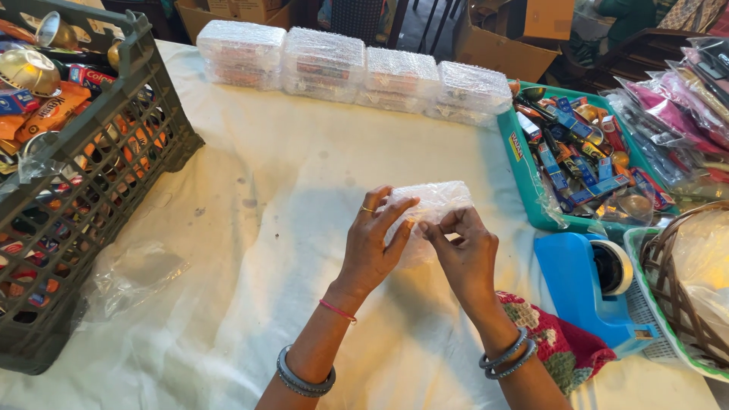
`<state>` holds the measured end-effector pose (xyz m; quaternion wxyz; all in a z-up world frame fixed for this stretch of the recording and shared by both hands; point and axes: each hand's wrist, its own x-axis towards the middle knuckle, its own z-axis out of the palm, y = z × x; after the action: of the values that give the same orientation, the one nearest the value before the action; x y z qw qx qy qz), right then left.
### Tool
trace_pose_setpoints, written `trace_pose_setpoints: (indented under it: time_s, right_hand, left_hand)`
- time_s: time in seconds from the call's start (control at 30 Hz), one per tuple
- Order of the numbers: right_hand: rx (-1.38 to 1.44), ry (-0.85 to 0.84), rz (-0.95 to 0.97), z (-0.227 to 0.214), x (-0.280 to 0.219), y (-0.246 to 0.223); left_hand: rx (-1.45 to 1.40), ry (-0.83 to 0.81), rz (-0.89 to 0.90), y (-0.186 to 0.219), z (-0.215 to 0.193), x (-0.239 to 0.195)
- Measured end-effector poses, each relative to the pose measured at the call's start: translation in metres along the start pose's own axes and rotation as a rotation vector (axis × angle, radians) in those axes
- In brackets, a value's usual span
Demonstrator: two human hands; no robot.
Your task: Wrapping a small clear plastic box containing items in bubble wrap.
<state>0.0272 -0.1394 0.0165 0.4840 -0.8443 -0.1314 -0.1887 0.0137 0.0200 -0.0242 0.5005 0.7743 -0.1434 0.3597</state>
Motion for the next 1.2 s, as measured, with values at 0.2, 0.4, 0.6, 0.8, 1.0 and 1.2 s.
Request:
trace_pose_setpoints:
  time_s: [0.2, 0.4, 0.6, 0.8, 1.0, 1.2]
  right_hand:
    - [-0.08, 0.011, -0.033, 0.0, 0.001, -0.002]
    - [-0.383, 0.104, -0.211, 0.007, 0.005, 0.018]
    - [-0.125, 0.134, -0.327, -0.001, -0.002, 0.057]
    - [0.091, 0.159, -0.002, -0.007, -0.004, 0.094]
    - [0.487, 0.038, 0.265, 0.016, 0.001, 0.162]
    - [0.512, -0.176, 0.204, 0.03, -0.01, 0.155]
  left_hand:
    - [-0.013, -0.01, -0.017, 0.0, -0.001, 0.001]
    - [0.022, 0.025, -0.047, 0.0, -0.007, 0.007]
    - [0.024, 0.059, 0.005, -0.01, -0.006, 0.004]
    - [-0.061, 0.126, -0.101, -0.022, -0.016, 0.008]
    - [-0.281, 0.213, -0.242, -0.053, -0.019, 0.003]
    - [-0.688, 0.238, -0.502, -0.084, 0.002, -0.011]
